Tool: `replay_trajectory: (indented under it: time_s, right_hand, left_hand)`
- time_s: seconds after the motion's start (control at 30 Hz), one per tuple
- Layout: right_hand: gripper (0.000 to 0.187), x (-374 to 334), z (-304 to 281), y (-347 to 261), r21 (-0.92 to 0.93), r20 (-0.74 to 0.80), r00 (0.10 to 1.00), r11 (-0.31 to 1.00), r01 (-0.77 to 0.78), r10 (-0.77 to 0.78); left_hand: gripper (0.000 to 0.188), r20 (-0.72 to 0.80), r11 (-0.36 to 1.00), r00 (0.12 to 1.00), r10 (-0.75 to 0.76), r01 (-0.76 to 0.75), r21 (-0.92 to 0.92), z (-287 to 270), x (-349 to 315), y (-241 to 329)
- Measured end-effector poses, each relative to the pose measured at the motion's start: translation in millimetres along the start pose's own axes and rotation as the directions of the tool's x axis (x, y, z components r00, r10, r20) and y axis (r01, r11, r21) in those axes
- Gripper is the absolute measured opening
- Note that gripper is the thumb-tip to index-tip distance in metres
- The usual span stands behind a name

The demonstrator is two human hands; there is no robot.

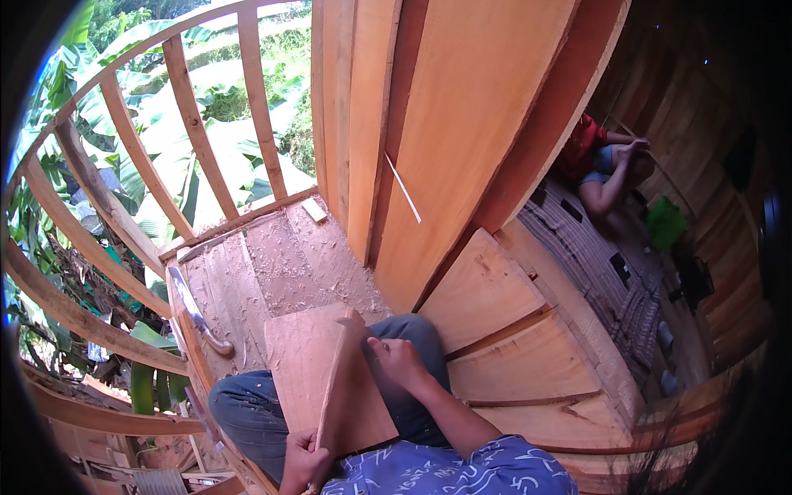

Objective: The person sits cross-legged and uses a curved knife to shave and shape a rectangular wooden plank resting on their lap. They repeatedly scrape the surface and edges, removing thin wood shavings and refining the plank's profile.

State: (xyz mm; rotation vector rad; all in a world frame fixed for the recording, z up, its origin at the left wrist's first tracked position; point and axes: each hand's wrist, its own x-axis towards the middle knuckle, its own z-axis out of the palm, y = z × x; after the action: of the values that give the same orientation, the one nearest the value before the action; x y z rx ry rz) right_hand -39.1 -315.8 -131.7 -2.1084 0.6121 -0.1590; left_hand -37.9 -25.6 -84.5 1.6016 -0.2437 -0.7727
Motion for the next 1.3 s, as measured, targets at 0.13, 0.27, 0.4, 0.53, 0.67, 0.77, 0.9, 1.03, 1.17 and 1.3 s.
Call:
replay_trajectory:
  time_s: [0.13, 0.27, 0.4, 0.53, 0.67, 0.77, 0.9, 1.03, 1.17, 1.3]
  right_hand:
    - [0.053, -8.5, -1.8, -9.0, -0.096, 0.032, 0.994, 0.989, 0.109, -0.106]
    - [0.061, -38.8, 9.8, -30.6, -0.128, 0.176, 0.964, 0.966, 0.225, -0.201]
    - [0.058, -50.3, 15.4, -36.2, -0.093, 0.186, 0.945, 0.952, 0.29, -0.27]
    - [0.056, -42.4, 13.1, -40.2, -0.1, 0.174, 0.927, 0.93, 0.353, -0.333]
    - [0.055, -13.2, 2.3, -24.4, -0.135, 0.084, 0.982, 0.974, 0.181, -0.171]
    - [0.054, 4.7, -12.9, -16.4, -0.131, -0.011, 0.998, 0.99, 0.061, -0.063]
    - [0.06, -20.5, 4.0, -14.4, -0.178, 0.104, 0.984, 0.971, 0.161, -0.144]
    - [0.057, -38.2, 20.5, -30.0, -0.126, 0.175, 0.942, 0.942, 0.31, -0.286]
    - [0.055, -2.4, 12.3, -19.6, 0.101, 0.032, 0.995, 0.99, 0.094, -0.098]
    - [0.055, 7.4, 5.4, -15.6, -0.103, 0.068, 0.982, 0.978, 0.184, -0.177]
  left_hand:
    - [0.026, -0.001, 1.0, 1.0, -0.024, 0.024, -0.001, -2.6, 1.9, 3.3]
    - [0.023, -0.009, 0.999, 1.0, -0.028, 0.028, -0.017, -4.4, 3.5, -4.9]
    - [0.025, -0.001, 0.997, 1.0, -0.001, 0.001, -0.08, -7.6, 4.9, -15.7]
    - [0.026, 0.009, 0.998, 1.0, -0.016, 0.016, -0.058, -5.8, 4.3, -8.8]
    - [0.026, 0.006, 0.999, 1.0, -0.025, 0.025, -0.042, -3.5, 3.9, -7.2]
    - [0.026, 0.016, 0.999, 1.0, -0.012, 0.012, -0.032, -2.6, 3.3, -2.0]
    - [0.026, 0.0, 0.999, 0.999, -0.039, 0.039, -0.033, -4.3, 5.5, -9.2]
    - [0.027, -0.011, 0.999, 0.999, -0.033, 0.033, 0.008, -4.0, 3.4, -2.4]
    - [0.026, 0.007, 1.0, 1.0, -0.025, 0.025, 0.001, -3.4, 3.8, -1.0]
    - [0.025, 0.01, 0.999, 1.0, -0.025, 0.025, -0.039, -3.0, 3.5, -0.9]
